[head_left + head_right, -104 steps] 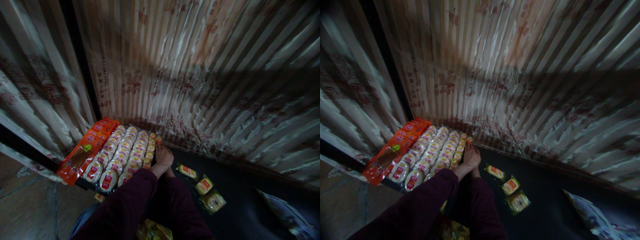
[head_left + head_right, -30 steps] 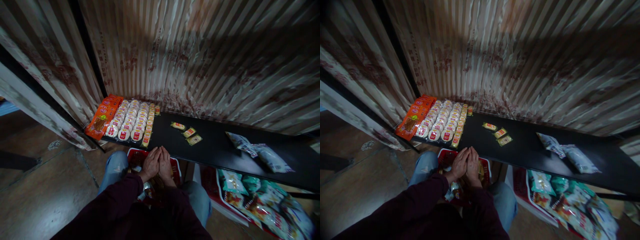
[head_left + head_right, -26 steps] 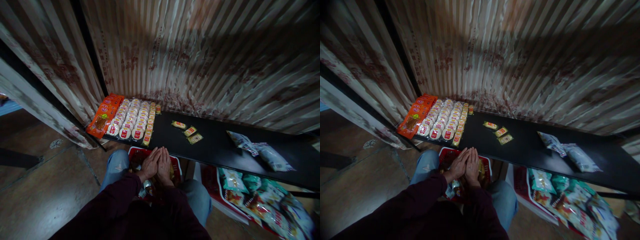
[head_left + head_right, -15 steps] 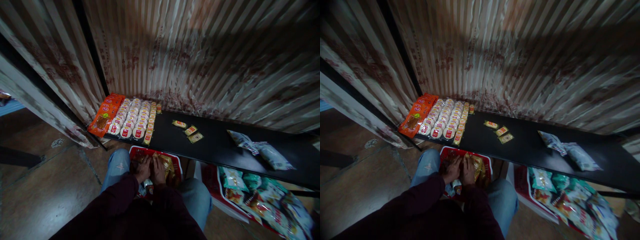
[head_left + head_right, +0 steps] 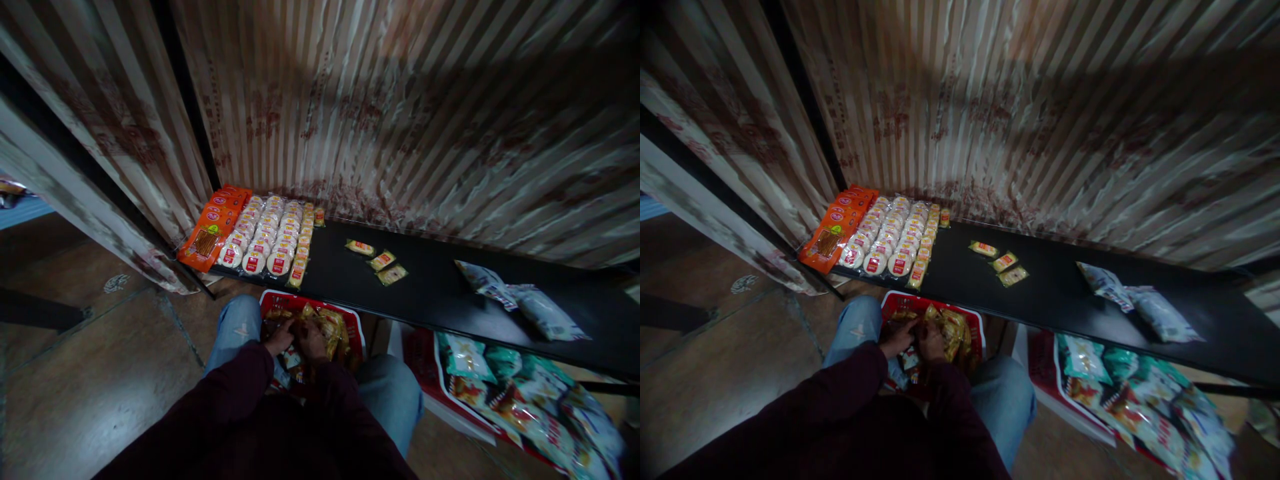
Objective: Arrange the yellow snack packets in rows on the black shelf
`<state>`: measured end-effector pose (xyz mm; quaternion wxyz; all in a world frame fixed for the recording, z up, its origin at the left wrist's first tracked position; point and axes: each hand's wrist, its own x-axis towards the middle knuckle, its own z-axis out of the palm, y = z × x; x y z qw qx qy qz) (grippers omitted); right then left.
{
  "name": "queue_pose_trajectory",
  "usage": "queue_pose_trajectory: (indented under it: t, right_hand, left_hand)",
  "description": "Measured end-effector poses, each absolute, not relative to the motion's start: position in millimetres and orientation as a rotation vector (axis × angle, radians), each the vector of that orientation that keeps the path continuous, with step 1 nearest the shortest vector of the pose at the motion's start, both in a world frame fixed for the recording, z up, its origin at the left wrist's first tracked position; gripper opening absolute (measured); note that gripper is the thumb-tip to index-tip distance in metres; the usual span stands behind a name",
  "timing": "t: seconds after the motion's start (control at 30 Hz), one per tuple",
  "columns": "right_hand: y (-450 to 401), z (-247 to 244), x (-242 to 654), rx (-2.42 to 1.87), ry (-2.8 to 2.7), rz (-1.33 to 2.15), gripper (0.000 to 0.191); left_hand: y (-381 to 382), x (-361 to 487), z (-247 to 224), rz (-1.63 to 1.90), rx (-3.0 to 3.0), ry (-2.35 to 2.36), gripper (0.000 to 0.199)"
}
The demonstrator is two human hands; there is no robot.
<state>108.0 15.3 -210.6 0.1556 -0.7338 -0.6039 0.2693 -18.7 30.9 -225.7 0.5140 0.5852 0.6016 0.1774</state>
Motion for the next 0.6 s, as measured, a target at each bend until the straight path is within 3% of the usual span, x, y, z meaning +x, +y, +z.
queue_pose_trajectory:
  t: [0.33,0.43,0.6]
  right_hand:
    - [1.1,-213.4,114.3,-1.963,-1.724,0.774,0.032]
    - [-3.2,-218.7,110.5,-1.815,-1.573,0.915,0.033]
    - [-6.3,-229.8,108.9,-1.698,-1.261,1.051,0.047]
  left_hand:
    - [38.1,-13.2,-223.8,0.718,0.728,1.167,0.051]
    - [38.8,-15.2,-215.9,0.724,0.626,1.148,0.043]
    - [37.1,-16.5,-207.0,0.740,0.602,1.197,0.040]
